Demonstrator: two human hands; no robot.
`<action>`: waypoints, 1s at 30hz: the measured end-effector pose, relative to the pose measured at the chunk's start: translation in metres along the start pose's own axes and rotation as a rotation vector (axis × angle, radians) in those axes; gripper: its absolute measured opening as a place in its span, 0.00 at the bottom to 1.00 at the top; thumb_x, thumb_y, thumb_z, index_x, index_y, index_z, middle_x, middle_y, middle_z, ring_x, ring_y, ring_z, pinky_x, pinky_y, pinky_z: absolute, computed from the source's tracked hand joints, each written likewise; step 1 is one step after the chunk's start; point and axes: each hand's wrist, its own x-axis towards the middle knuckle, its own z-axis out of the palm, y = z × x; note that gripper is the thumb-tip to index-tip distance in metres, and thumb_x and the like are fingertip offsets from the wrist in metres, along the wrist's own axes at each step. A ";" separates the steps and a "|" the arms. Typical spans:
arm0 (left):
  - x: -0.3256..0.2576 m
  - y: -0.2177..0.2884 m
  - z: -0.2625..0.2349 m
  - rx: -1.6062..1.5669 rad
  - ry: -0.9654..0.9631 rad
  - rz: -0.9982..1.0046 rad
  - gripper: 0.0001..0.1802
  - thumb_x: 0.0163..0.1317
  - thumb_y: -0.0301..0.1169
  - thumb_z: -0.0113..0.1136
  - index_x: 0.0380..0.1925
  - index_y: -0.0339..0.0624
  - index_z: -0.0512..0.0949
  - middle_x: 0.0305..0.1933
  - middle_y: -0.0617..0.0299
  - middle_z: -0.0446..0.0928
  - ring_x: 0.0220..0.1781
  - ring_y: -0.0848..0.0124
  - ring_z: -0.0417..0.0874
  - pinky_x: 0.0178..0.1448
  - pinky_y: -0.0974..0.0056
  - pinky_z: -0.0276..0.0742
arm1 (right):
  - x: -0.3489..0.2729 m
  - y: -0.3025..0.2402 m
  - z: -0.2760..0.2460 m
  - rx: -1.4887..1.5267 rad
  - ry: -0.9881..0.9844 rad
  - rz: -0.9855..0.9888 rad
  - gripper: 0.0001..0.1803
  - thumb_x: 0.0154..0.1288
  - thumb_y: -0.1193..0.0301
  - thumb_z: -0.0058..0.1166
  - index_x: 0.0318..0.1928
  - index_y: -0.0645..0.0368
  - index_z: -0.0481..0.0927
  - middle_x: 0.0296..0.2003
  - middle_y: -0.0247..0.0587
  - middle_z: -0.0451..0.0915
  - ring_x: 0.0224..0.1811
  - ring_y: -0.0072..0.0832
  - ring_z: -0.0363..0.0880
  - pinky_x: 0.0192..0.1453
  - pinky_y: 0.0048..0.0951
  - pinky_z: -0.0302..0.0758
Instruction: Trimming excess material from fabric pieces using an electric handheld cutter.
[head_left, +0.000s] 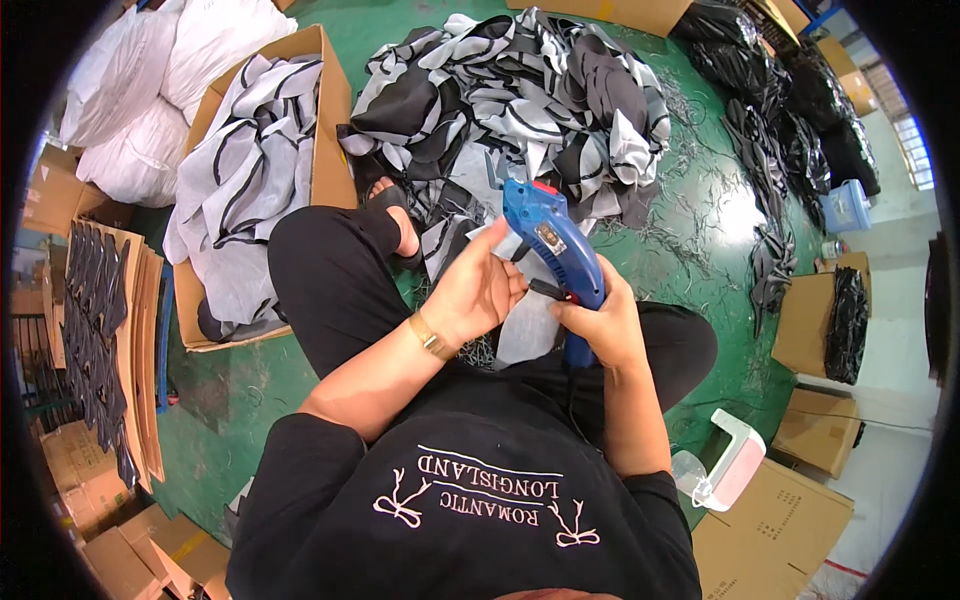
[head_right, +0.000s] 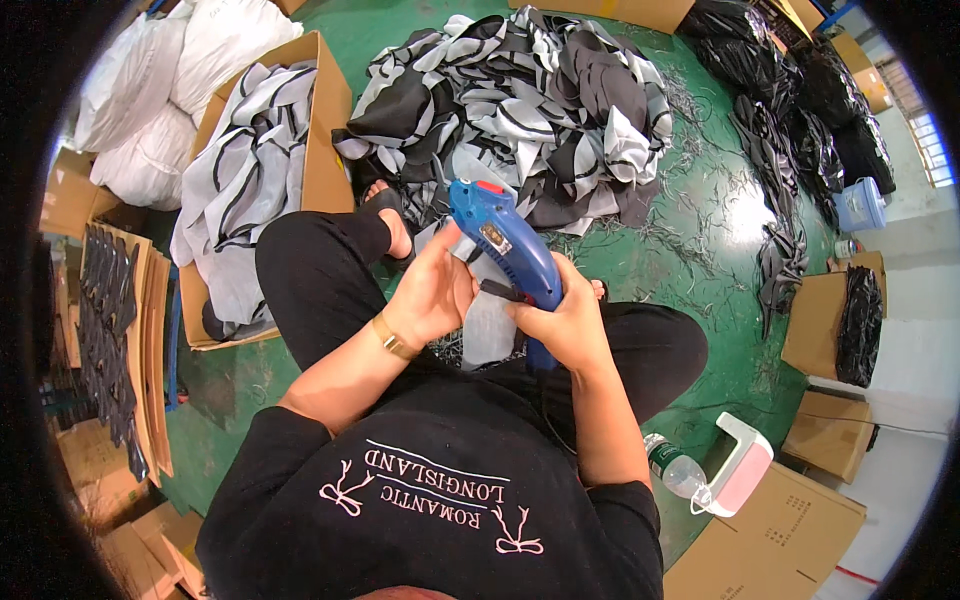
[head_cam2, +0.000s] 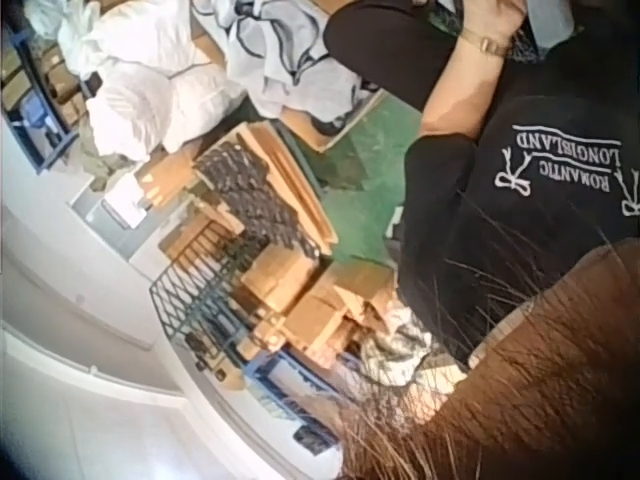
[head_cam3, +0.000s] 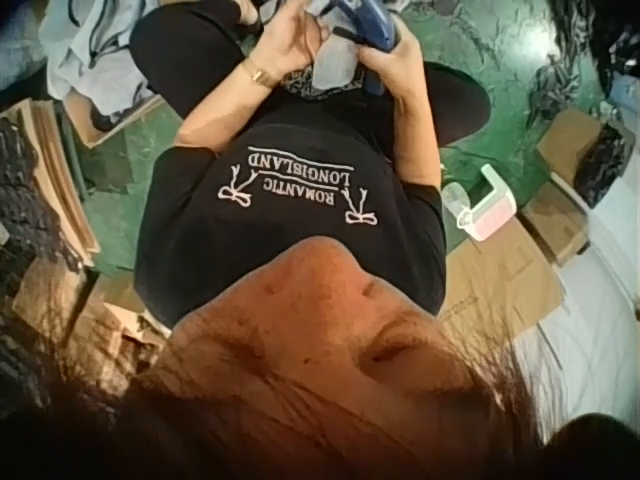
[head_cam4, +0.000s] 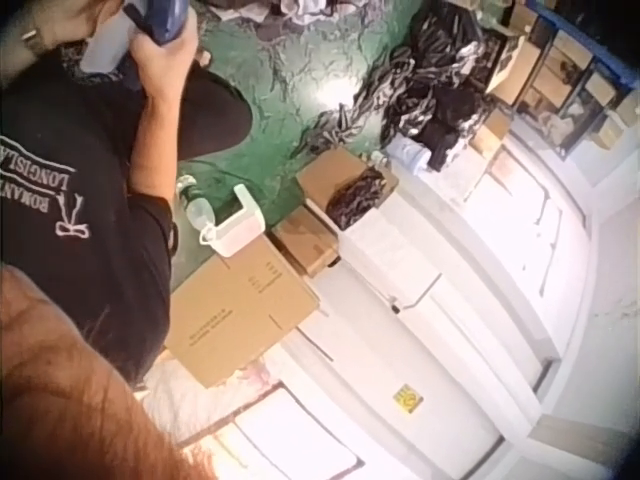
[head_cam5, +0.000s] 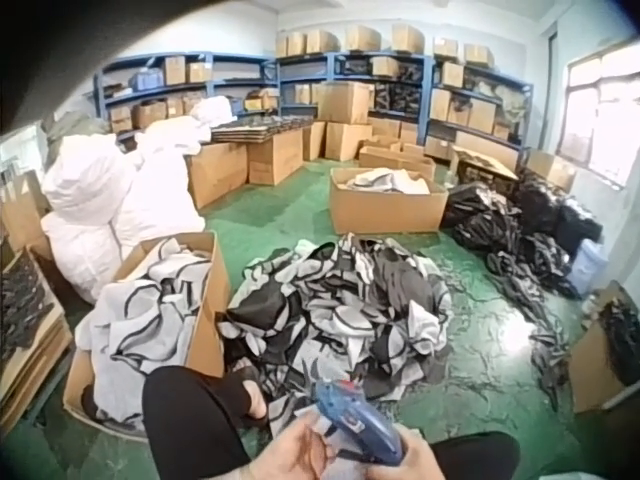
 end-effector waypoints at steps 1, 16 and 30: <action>0.003 0.004 -0.003 -0.003 -0.001 0.005 0.13 0.66 0.44 0.54 0.42 0.48 0.73 0.34 0.64 0.76 0.33 0.76 0.77 0.40 0.70 0.72 | -0.001 0.001 -0.001 -0.021 -0.020 -0.022 0.27 0.41 0.73 0.66 0.46 0.64 0.74 0.33 0.34 0.78 0.29 0.17 0.73 0.39 0.21 0.72; -0.004 0.021 0.013 0.434 0.133 0.508 0.12 0.61 0.27 0.62 0.44 0.36 0.76 0.42 0.61 0.79 0.42 0.71 0.82 0.48 0.64 0.81 | -0.041 -0.005 -0.028 0.142 -0.016 0.142 0.20 0.49 0.73 0.62 0.43 0.64 0.74 0.29 0.32 0.75 0.29 0.19 0.73 0.37 0.20 0.70; -0.009 0.013 0.021 0.501 0.116 0.583 0.11 0.60 0.23 0.60 0.43 0.35 0.76 0.40 0.61 0.79 0.41 0.73 0.81 0.50 0.66 0.79 | -0.045 -0.001 -0.024 0.231 -0.070 0.228 0.20 0.52 0.77 0.59 0.48 0.66 0.73 0.40 0.38 0.82 0.29 0.17 0.75 0.31 0.20 0.73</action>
